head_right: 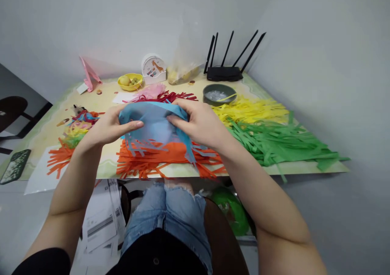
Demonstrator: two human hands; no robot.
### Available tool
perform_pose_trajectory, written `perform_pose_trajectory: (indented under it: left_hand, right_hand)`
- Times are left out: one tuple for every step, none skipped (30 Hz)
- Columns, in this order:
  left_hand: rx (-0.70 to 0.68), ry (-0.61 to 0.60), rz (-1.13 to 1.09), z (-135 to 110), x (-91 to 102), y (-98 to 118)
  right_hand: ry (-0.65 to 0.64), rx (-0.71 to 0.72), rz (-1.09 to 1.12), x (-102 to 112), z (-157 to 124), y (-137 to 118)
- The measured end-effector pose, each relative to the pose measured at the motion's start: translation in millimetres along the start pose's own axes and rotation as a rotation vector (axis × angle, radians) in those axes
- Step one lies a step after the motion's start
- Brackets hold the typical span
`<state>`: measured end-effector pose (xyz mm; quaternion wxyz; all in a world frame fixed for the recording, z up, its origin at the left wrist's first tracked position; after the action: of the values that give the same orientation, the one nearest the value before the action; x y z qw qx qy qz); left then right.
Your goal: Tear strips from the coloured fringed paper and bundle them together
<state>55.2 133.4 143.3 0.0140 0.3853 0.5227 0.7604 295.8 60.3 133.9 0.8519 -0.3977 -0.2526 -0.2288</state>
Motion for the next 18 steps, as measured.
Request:
perform_pose_trajectory:
  left_hand:
    - [-0.006,0.021,0.006,-1.2,0.8,1.4]
    - [0.000,0.051,0.005,-2.3,1.6,3.0]
    - [0.014,0.080,-0.002,-3.4,2.3,4.5]
    - [0.029,0.102,-0.012,-4.4,3.1,5.9]
    - [0.039,0.116,-0.022,-5.3,3.9,6.8]
    - [0.038,0.129,-0.029,-6.3,4.9,7.2]
    - [0.027,0.135,-0.036,-7.1,6.0,6.8]
    - [0.005,0.138,-0.046,-7.9,7.1,5.6]
    - [-0.026,0.134,-0.062,-8.6,8.2,3.6]
    - [-0.065,0.120,-0.086,-9.3,9.1,1.0]
    - [-0.105,0.094,-0.119,-10.1,9.6,-1.9]
    - [-0.137,0.064,-0.160,-10.9,9.8,-4.9]
    - [-0.154,0.030,-0.200,-11.7,9.8,-7.8]
    - [-0.156,-0.006,-0.234,-12.5,9.6,-10.2]
    - [-0.151,-0.040,-0.261,-13.4,9.4,-11.9]
    - [-0.145,-0.069,-0.277,-14.2,9.5,-12.8]
    - [-0.143,-0.092,-0.281,-15.1,10.3,-12.9]
    - [-0.152,-0.110,-0.275,-15.9,11.9,-12.1]
  right_hand:
    - [-0.002,-0.001,0.023,0.5,-0.7,0.3]
    - [-0.002,-0.005,0.049,1.0,-1.4,0.4]
    - [-0.003,-0.011,0.074,1.3,-2.1,0.5]
    - [-0.002,-0.020,0.098,1.6,-2.9,0.6]
    - [0.001,-0.027,0.121,1.9,-4.0,0.8]
    - [0.009,-0.031,0.143,2.0,-5.3,1.1]
    - [0.023,-0.029,0.159,2.0,-7.0,1.4]
    - [0.039,-0.021,0.171,1.9,-8.9,1.8]
    - [0.056,-0.006,0.182,1.8,-11.1,2.2]
    - [0.075,0.015,0.193,1.5,-13.3,2.7]
    - [0.093,0.043,0.203,1.3,-15.6,3.1]
    - [0.101,0.071,0.213,1.0,-17.6,3.3]
    - [0.100,0.098,0.227,0.7,-19.3,3.5]
    - [0.094,0.126,0.244,0.6,-20.6,3.4]
    - [0.083,0.149,0.262,0.7,-21.3,3.3]
    - [0.068,0.172,0.277,1.2,-21.6,3.0]
    - [0.051,0.193,0.287,2.3,-21.5,2.9]
    - [0.033,0.214,0.290,3.9,-21.0,2.9]
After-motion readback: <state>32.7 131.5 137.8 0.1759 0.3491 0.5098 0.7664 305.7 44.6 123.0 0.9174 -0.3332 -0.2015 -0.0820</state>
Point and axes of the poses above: each hand's wrist, its own z-axis towards the middle knuckle, its own x-axis out of the back of the hand, y = z × x, the point moved 1 cm from there along z, towards the middle knuckle, and after that the axes turned 8 degrees about x, right-handed, at the moved point
